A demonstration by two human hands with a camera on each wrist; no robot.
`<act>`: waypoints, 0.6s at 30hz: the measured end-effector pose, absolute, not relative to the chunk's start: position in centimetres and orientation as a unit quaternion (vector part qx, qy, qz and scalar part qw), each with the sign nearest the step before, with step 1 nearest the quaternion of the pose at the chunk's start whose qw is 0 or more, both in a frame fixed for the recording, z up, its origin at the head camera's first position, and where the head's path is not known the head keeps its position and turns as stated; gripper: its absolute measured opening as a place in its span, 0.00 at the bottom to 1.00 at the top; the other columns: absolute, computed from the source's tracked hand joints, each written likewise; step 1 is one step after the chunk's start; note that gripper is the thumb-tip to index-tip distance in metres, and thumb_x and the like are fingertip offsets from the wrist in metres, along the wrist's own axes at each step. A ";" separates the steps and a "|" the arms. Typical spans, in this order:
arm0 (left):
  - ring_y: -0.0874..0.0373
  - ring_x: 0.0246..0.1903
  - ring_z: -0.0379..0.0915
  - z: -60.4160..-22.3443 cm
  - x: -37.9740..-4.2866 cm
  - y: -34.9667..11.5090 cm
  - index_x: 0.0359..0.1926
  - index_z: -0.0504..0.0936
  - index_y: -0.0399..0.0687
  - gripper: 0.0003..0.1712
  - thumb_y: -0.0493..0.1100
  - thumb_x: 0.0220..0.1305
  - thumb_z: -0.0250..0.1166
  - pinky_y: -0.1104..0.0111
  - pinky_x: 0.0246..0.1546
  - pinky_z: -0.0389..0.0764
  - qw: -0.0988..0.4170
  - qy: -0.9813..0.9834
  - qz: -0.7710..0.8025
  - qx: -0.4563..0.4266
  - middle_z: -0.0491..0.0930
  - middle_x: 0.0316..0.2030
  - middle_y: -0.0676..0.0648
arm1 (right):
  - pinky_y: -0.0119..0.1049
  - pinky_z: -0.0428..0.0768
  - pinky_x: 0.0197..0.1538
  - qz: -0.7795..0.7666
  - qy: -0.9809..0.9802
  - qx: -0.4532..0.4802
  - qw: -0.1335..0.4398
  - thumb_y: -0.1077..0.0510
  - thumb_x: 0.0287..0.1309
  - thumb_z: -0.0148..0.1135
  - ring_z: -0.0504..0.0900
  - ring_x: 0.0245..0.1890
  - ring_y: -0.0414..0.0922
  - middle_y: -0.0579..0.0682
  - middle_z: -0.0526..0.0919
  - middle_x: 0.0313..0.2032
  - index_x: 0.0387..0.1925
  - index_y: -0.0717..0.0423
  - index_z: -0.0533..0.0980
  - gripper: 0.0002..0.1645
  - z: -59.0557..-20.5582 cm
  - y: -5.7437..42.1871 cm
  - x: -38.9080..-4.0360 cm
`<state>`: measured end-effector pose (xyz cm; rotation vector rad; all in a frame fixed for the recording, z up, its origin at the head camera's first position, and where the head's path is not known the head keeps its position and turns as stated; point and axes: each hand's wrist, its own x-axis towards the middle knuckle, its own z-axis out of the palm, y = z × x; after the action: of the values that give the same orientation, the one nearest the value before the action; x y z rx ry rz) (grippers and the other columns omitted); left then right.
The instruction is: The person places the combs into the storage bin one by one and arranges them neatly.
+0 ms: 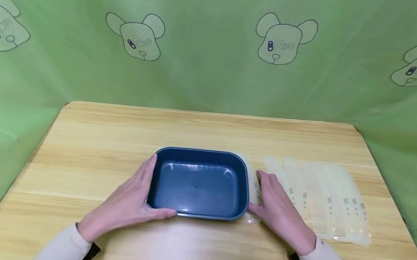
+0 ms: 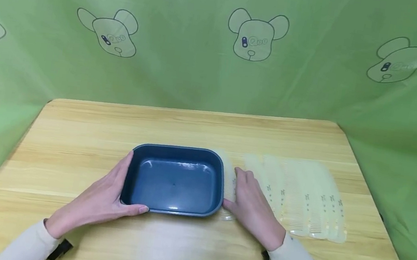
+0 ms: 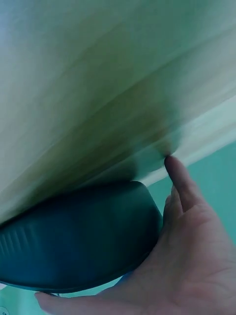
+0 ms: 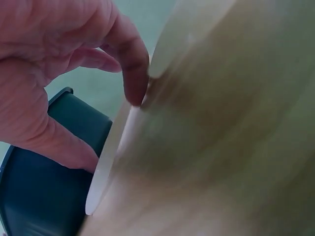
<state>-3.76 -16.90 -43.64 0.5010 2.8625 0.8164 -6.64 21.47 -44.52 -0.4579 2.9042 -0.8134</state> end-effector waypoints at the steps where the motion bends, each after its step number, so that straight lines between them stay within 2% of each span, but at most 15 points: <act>1: 0.35 0.82 0.50 -43.7 -3.8 -16.9 0.89 0.34 0.44 0.83 0.84 0.56 0.71 0.40 0.74 0.66 0.064 0.945 0.276 0.166 0.44 0.86 0.32 | 0.63 0.77 0.66 -0.268 0.951 -0.146 0.051 0.58 0.60 0.82 0.76 0.58 0.64 0.73 0.74 0.61 0.77 0.78 0.61 0.55 -44.5 21.5 -6.7; 9: 0.37 0.82 0.47 -44.3 -4.0 -16.9 0.89 0.26 0.56 0.86 0.79 0.53 0.78 0.37 0.74 0.65 0.092 0.920 0.356 0.137 0.37 0.87 0.39 | 0.67 0.76 0.67 -0.288 0.945 -0.131 0.085 0.56 0.64 0.79 0.76 0.62 0.66 0.73 0.71 0.65 0.79 0.75 0.59 0.54 -44.6 21.7 -6.9; 18: 0.37 0.83 0.42 -44.7 -4.2 -16.8 0.88 0.23 0.62 0.88 0.72 0.52 0.83 0.35 0.74 0.61 0.109 0.894 0.416 0.124 0.32 0.88 0.43 | 0.70 0.64 0.75 -0.331 0.928 -0.134 0.109 0.61 0.69 0.72 0.63 0.76 0.70 0.75 0.62 0.77 0.82 0.72 0.54 0.51 -44.6 22.4 -7.2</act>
<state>-4.15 -16.79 -44.65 0.3651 2.6298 1.2218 -7.16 22.36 -44.60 -0.3932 2.7273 -0.9737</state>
